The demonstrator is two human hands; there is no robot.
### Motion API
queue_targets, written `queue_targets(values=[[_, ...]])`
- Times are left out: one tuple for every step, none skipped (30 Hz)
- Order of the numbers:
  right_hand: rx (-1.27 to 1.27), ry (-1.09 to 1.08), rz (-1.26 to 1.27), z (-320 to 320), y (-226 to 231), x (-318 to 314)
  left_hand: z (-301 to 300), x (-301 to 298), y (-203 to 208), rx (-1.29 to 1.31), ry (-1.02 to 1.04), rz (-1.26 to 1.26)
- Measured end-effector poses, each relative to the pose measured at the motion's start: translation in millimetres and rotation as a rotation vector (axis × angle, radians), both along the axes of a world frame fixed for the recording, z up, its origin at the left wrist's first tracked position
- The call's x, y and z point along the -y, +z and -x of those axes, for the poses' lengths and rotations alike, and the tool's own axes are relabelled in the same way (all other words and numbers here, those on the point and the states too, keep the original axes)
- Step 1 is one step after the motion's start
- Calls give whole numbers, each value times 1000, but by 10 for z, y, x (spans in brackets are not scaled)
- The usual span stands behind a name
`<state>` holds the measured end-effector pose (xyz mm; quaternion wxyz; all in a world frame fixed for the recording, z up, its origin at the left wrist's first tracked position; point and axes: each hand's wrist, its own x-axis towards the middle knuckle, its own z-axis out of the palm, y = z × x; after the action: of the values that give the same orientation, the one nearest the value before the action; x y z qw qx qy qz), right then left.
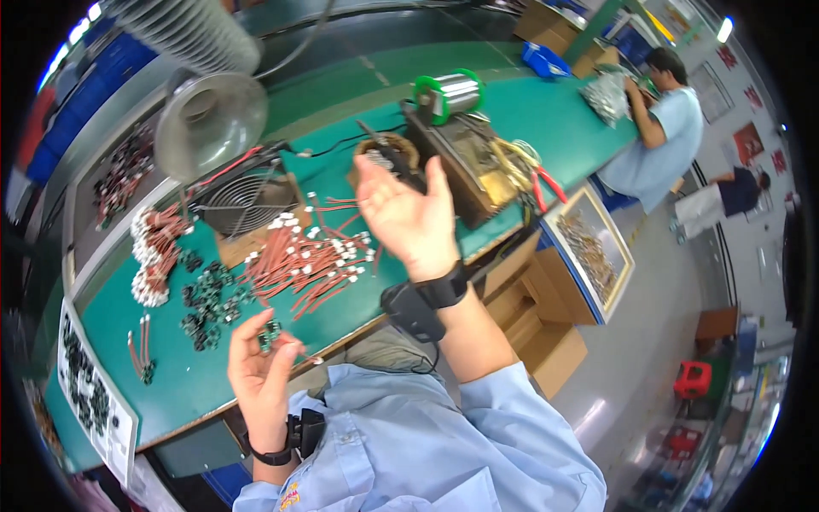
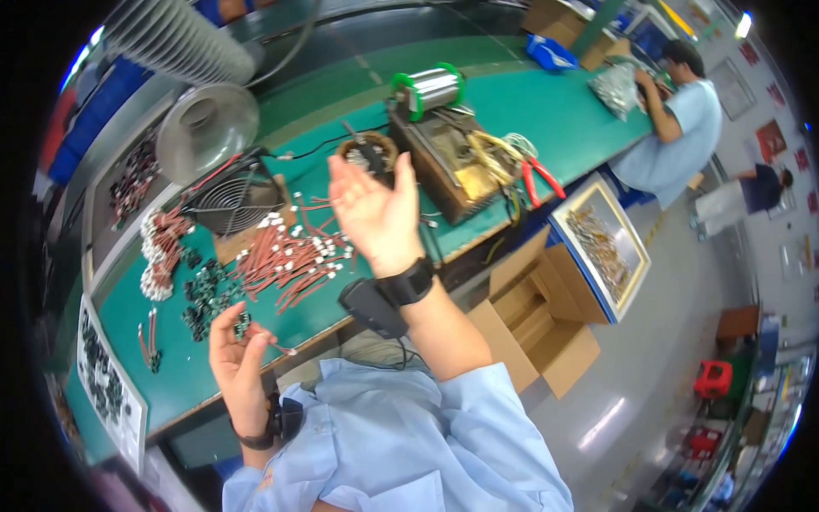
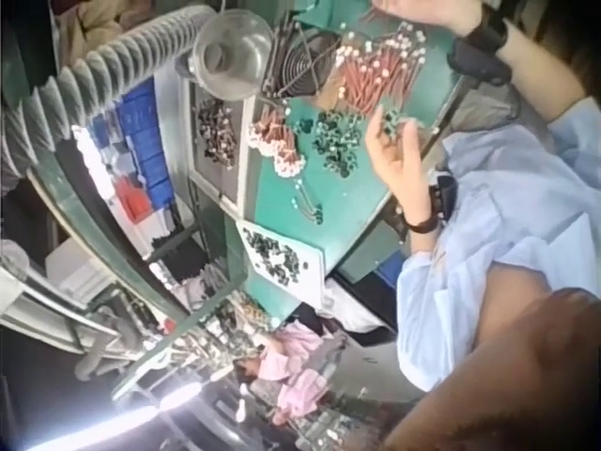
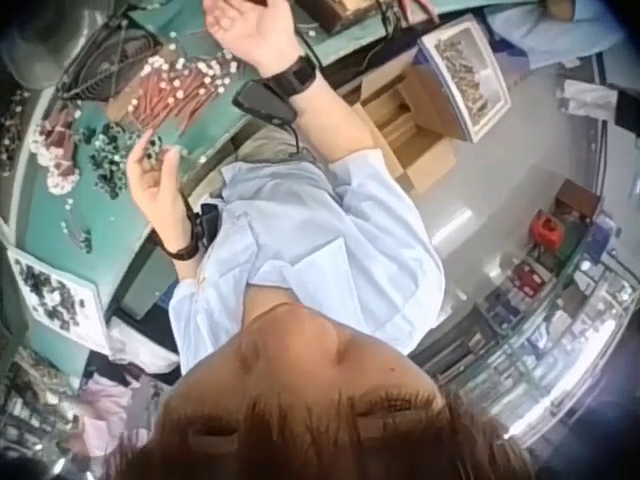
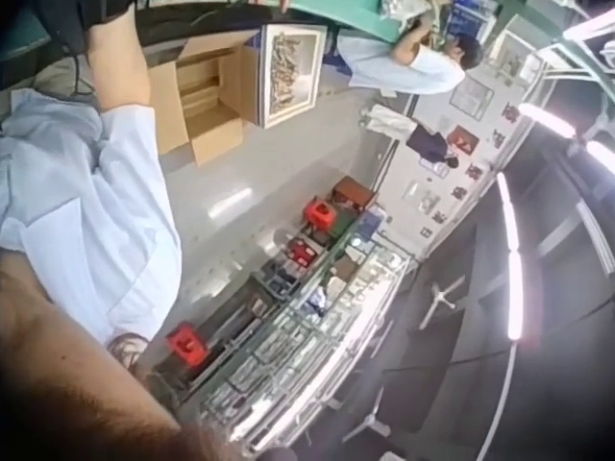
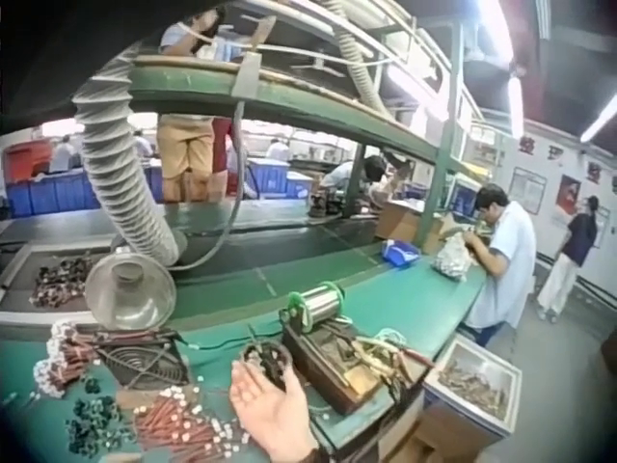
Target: Soldering wires and small electronic components on a production line workbench.
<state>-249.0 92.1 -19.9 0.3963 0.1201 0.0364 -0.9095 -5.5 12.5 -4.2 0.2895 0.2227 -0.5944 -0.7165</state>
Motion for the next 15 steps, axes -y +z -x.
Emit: queue_targets(values=[[3, 65, 60, -35, -3, -2, 40, -23, -1, -3, -22, -8], [3, 43, 55, -50, -30, -24, 54, -38, 15, 2, -31, 2], [-46, 47, 29, -50, -81, -51, 71, -54, 29, 6, -37, 12], [-94, 51, 3, -43, -128, -94, 90, -70, 37, 11, -43, 23], [-146, 61, -17, -24, -145, -101, 97, -47, 36, 8, -56, 26], [-181, 115, 6, -100, -54, -146, 105, -18, 15, 19, -44, 29], [-211, 179, 25, -298, 141, -229, 86, 3, -18, 33, -23, 27], [-412, 207, -36, -493, 402, -407, 93, 32, -48, 48, -4, 24], [-613, 237, -99, -653, 628, -670, 87, 52, -52, 45, 0, 17], [-932, 127, 26, -691, 675, -992, 86, 61, -28, 39, 2, 26], [-1221, -151, -167, -590, 698, -1256, 84, 56, 2, 37, 3, 37], [-1489, -431, -362, -459, 682, -1444, 70, 52, 13, 39, 15, 49], [-1402, -642, -924, -299, 665, -1568, 67, 36, 15, 45, 18, 43], [-1229, -831, -1474, -85, 630, -1661, 66, 20, 38, 53, 18, 43], [-1292, -816, -1685, 239, 476, -1800, 86, 3, 65, 55, 13, 44]])
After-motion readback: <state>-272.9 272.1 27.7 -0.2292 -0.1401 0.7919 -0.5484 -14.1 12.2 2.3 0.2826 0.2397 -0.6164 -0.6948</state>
